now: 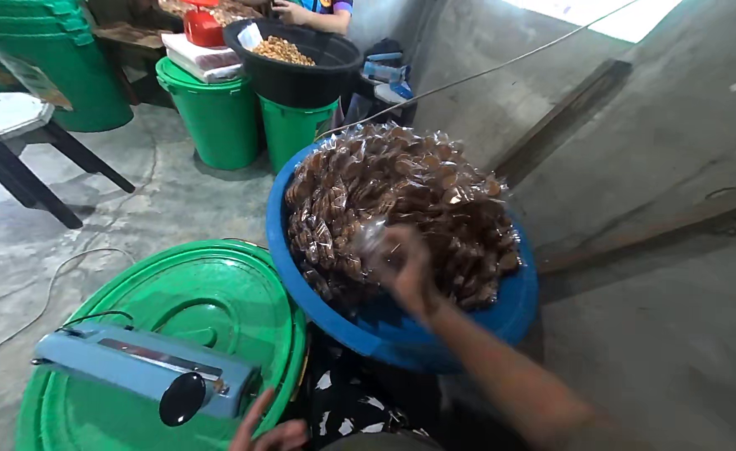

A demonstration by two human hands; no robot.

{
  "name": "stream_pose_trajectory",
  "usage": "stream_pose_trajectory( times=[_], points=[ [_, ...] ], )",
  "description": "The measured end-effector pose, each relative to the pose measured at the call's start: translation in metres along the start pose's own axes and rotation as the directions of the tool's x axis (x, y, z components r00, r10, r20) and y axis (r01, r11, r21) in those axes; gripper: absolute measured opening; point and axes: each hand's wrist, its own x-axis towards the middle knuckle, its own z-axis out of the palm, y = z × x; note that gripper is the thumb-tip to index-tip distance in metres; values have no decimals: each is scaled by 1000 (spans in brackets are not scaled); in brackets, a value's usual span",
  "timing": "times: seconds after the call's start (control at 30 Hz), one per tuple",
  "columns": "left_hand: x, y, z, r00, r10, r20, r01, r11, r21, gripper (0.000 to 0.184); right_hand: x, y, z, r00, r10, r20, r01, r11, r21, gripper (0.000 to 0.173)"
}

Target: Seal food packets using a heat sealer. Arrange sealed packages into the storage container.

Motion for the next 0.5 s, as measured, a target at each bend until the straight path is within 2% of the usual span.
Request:
stream_pose_trajectory(
  times=[0.03, 0.07, 0.1, 0.13, 0.17, 0.2, 0.23, 0.27, 0.3, 0.33, 0.4, 0.43, 0.5],
  points=[
    [14, -7, 14, 997, -27, 68, 33, 995, -96, 94, -26, -29, 26, 994, -80, 75, 64, 979, 195, 36],
    [24, -18, 23, 997, -47, 60, 57, 981, -185, 101, -49, -51, 50, 972, -190, 138, 140, 941, 309, 34],
    [31, -29, 29, 997, -70, -21, 62, 962, -264, 91, -68, -67, 70, 941, -287, 180, 214, 915, 341, 35],
    [35, -36, 32, 979, -118, -168, 52, 935, -352, 65, -82, -80, 83, 910, -334, 244, 232, 900, 369, 37],
    [38, -43, 30, 946, -158, -284, 21, 902, -431, 52, -89, -90, 87, 873, -324, 365, 161, 896, 413, 44],
    [37, -51, 23, 919, -154, -363, -38, 882, -470, 46, -90, -99, 86, 811, -279, 515, 21, 892, 451, 51],
    [34, -61, 14, 914, -100, -392, -100, 884, -456, 59, -87, -105, 82, 724, -223, 653, -161, 865, 474, 54],
    [30, -70, 4, 910, -40, -412, -139, 909, -394, 87, -83, -110, 81, 648, -163, 744, -354, 801, 483, 52],
    [24, -75, -3, 906, 1, -424, -152, 935, -320, 98, -79, -115, 82, 573, -81, 816, -548, 703, 454, 45],
    [17, -76, -6, 901, 17, -434, -132, 963, -235, 96, -75, -119, 84, 497, 10, 868, -700, 596, 394, 39],
    [7, -72, -8, 892, 19, -452, -74, 992, -105, 73, -70, -121, 97, 369, 144, 918, -832, 490, 258, 29],
    [4, -70, -7, 876, 5, -483, -52, 995, -83, 64, -71, -121, 105, 331, 174, 927, -841, 500, 206, 25],
    [4, -70, -6, 813, -14, -582, -27, 998, -61, 60, -69, -125, 118, 272, 184, 944, -795, 596, 113, 24]
  ],
)
